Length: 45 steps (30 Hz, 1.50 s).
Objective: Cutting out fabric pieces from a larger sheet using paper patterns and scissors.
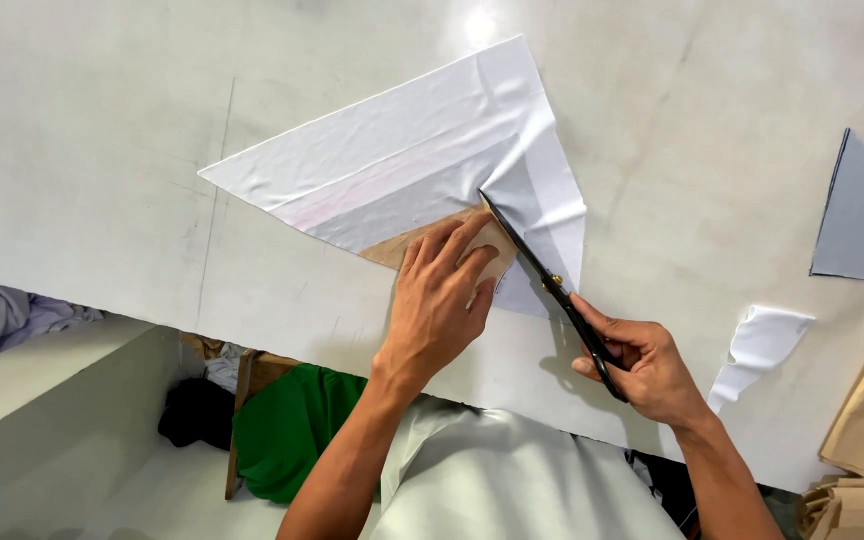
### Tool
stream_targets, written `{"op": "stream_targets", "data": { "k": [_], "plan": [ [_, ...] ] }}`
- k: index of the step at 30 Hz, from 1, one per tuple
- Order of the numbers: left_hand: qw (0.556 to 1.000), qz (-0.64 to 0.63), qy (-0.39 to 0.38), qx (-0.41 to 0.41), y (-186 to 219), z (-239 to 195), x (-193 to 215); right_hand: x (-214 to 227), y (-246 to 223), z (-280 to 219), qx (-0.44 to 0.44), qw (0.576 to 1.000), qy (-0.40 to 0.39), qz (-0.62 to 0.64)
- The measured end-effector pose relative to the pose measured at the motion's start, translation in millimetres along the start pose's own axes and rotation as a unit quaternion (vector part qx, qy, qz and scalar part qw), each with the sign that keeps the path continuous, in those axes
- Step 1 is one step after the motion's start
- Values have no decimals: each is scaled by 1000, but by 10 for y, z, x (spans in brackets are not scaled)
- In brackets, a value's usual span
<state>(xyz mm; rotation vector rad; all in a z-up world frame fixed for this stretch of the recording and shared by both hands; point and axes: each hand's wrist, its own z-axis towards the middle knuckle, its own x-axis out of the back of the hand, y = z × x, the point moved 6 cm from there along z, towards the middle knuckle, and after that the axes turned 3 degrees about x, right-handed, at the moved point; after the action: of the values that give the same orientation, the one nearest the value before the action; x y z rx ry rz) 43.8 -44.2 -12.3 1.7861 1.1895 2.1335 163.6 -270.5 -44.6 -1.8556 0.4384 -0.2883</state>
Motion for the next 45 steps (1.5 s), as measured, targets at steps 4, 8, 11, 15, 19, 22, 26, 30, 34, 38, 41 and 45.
{"op": "stream_targets", "data": {
  "k": [4, 8, 11, 15, 19, 22, 26, 30, 34, 38, 41, 45],
  "plan": [
    [1000, -5, -3, -3, 10, -4, 15, 4, -19, 9, 2, 1000, -1, -8],
    [1000, 3, 6, -8, 18, 3, 32, 32, 39, 40, -6, 1000, 2, 8],
    [1000, -3, 2, -4, 18, 11, 33, 17, 4, 86, -3, 1000, -1, 3],
    [1000, -4, 2, -3, 20, 8, 34, -21, -33, 134, 0, 1000, -9, -23],
    [1000, 14, -3, -9, 46, 17, 47, -5, -43, 127, -4, 1000, -4, -22],
    [999, 28, 2, -21, 66, 8, 32, 58, -13, 76, -4, 1000, -1, -14],
    [998, 52, 11, -36, 34, -24, -25, 146, -189, -89, -1, 1000, 0, -8],
    [993, 56, 29, -99, 118, -110, 151, 266, -280, -441, -129, 991, 27, -14],
    [989, 10, -27, -143, 59, -377, 251, 391, -230, -789, -139, 990, 3, 23],
    [987, -4, -19, -157, 70, -529, 317, 412, -125, -851, -132, 991, -36, 3],
    [983, -5, 55, -176, 129, -541, 312, 442, 5, -848, -171, 984, -41, -23],
    [987, -21, 113, -114, 78, -574, 198, 471, -74, -748, -158, 986, -34, -32]
  ]
}}
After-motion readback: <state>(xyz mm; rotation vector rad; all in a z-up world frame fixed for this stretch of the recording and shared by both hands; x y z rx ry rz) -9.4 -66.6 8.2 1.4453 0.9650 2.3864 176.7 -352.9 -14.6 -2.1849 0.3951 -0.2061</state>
